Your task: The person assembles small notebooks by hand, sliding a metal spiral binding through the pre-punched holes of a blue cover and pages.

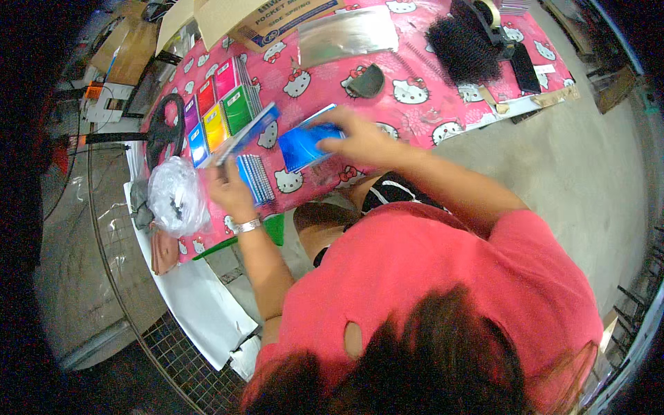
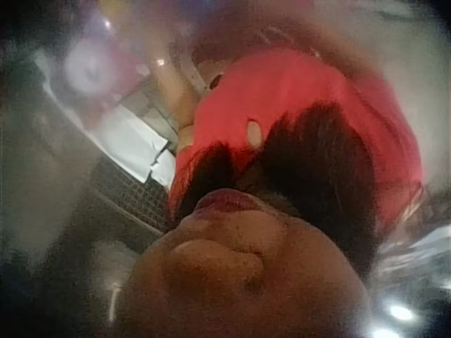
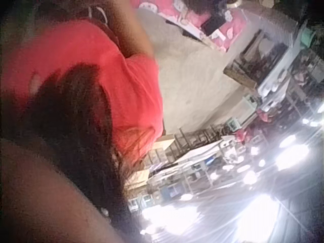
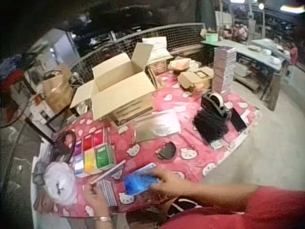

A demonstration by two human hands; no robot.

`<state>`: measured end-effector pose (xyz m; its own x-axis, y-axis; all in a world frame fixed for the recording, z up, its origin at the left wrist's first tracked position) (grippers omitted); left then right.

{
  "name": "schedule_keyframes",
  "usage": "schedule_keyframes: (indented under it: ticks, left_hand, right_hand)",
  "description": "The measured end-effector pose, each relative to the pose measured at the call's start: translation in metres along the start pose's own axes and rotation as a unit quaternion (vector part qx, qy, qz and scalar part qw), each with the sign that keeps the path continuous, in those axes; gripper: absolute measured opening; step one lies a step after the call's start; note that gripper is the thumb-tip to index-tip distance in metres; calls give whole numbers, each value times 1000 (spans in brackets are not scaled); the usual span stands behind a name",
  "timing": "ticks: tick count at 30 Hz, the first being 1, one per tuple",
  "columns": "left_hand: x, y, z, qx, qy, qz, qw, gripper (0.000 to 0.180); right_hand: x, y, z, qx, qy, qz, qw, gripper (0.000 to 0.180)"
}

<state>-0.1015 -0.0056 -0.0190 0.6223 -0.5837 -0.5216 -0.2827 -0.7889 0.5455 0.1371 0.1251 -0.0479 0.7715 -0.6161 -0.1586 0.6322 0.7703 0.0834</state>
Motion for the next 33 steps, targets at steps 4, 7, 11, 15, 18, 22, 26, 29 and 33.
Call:
schedule_keyframes:
  ticks: [4, 7, 11, 15, 18, 22, 26, 29, 33]
  left_hand:
    - [-54, 47, -1, -272, -174, 19, 946, 19]
    - [-70, 33, 34, -453, -173, 121, 866, 24]
    - [-51, -1, 88, -575, -100, 287, 759, 25]
    - [-27, -10, 89, -498, -64, 218, 837, 38]
    - [-10, 12, 124, -437, 1, 201, 877, 49]
    - [16, 24, 150, -264, 91, 242, 929, 53]
    - [14, 28, 147, -263, 67, 271, 923, 53]
    - [13, 28, 149, -263, 77, 273, 922, 53]
    - [17, 26, 154, -274, 77, 267, 921, 53]
  right_hand:
    - [16, 62, -49, 251, -51, -78, 964, 44]
    - [35, 72, -94, 377, -79, 0, 923, 45]
    - [29, 71, -97, 392, -31, -9, 919, 43]
    - [0, 129, -100, 307, -42, -156, 938, 33]
    - [-10, 174, -106, 428, -56, -227, 873, 34]
    - [-18, 181, -120, 471, -95, -226, 847, 36]
    - [-25, 183, -136, 501, -146, -180, 834, 32]
    - [-29, 193, -138, 466, -140, -206, 849, 29]
    - [-23, 200, -109, 437, -28, -286, 853, 27]
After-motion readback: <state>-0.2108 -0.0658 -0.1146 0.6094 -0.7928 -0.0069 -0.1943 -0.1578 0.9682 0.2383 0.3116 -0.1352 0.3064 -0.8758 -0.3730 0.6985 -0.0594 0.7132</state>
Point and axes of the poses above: each hand's wrist, its own x-axis away from the middle knuckle, its own y-axis out of the back of the hand, z = x × y, the point moved 3 cm from there along -x, towards the middle knuckle, and after that the axes turned 11 degrees about -x, right-handed, at the moved point
